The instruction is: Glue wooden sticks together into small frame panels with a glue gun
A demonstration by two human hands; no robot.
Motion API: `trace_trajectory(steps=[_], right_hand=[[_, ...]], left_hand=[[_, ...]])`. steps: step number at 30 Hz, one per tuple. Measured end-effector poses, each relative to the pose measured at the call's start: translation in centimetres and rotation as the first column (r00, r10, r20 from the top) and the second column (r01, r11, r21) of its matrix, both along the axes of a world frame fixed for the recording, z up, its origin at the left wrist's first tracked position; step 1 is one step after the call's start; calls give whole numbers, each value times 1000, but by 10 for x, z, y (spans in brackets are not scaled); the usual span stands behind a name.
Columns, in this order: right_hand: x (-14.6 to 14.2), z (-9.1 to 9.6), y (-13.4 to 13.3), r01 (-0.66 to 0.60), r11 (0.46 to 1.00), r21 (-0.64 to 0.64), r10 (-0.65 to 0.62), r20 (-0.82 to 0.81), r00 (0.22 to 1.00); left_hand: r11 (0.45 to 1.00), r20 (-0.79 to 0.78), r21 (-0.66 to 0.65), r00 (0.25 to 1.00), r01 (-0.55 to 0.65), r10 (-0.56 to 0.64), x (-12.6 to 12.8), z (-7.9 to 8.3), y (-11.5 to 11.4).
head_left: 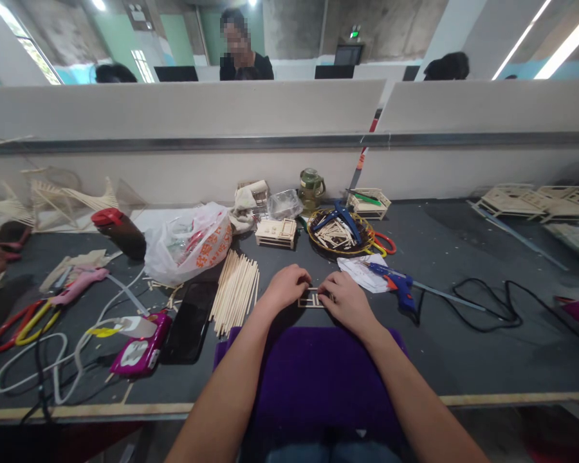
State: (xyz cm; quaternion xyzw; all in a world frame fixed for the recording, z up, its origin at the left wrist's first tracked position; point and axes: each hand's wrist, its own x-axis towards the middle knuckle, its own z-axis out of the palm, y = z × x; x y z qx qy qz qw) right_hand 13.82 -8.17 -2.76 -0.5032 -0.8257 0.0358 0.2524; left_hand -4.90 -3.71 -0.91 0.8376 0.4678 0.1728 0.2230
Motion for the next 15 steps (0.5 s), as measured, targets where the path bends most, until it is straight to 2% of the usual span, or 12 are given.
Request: trace_trajectory(steps=[15], right_hand=[[1, -1, 0, 9, 1000, -8, -9, 2, 1000]], left_hand=[[1000, 0, -7, 1000, -9, 9, 0, 2, 0]])
